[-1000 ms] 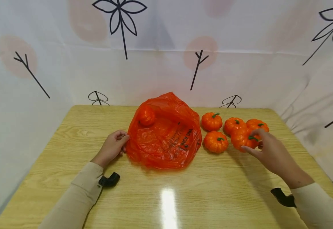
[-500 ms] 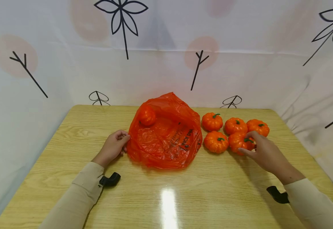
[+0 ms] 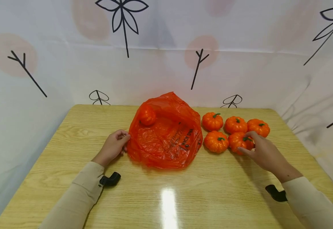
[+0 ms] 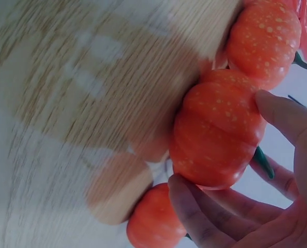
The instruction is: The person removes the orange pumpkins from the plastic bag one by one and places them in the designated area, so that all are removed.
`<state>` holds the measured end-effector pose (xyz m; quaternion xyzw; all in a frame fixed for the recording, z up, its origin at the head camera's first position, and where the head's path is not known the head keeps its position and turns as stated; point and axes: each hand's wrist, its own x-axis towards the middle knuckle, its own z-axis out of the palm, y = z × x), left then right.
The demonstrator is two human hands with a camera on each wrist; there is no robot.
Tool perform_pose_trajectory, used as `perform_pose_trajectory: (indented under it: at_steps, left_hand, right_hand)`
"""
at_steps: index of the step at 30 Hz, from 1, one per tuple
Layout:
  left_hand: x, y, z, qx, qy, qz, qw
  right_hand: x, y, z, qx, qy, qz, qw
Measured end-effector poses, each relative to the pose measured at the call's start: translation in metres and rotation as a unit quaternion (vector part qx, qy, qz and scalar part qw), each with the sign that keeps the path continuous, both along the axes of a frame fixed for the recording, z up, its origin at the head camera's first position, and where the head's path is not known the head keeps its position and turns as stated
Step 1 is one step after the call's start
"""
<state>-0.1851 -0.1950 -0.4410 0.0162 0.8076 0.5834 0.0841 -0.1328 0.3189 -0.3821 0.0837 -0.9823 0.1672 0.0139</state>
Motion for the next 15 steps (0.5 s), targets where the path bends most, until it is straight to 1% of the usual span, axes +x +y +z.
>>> perform_pose_trajectory:
  at_steps: [3,10,15]
  left_hand:
    - [-0.0002,-0.0001,-0.0018,0.001,0.001,0.002,1.0]
    - [-0.0004,-0.0004,-0.0019,-0.004,0.006,0.003,1.0]
    - [-0.0013,-0.0003,-0.0028,-0.005,0.01,0.002,0.9999]
  right_hand:
    - [-0.0003,-0.0006,-0.002,-0.005,-0.003,0.001,1.0]
    - [-0.0027,-0.0017,-0.0056,-0.006,-0.009,0.005,0.9999]
    - [-0.0053,-0.0027,-0.0055,-0.005,-0.026,0.005,0.9996]
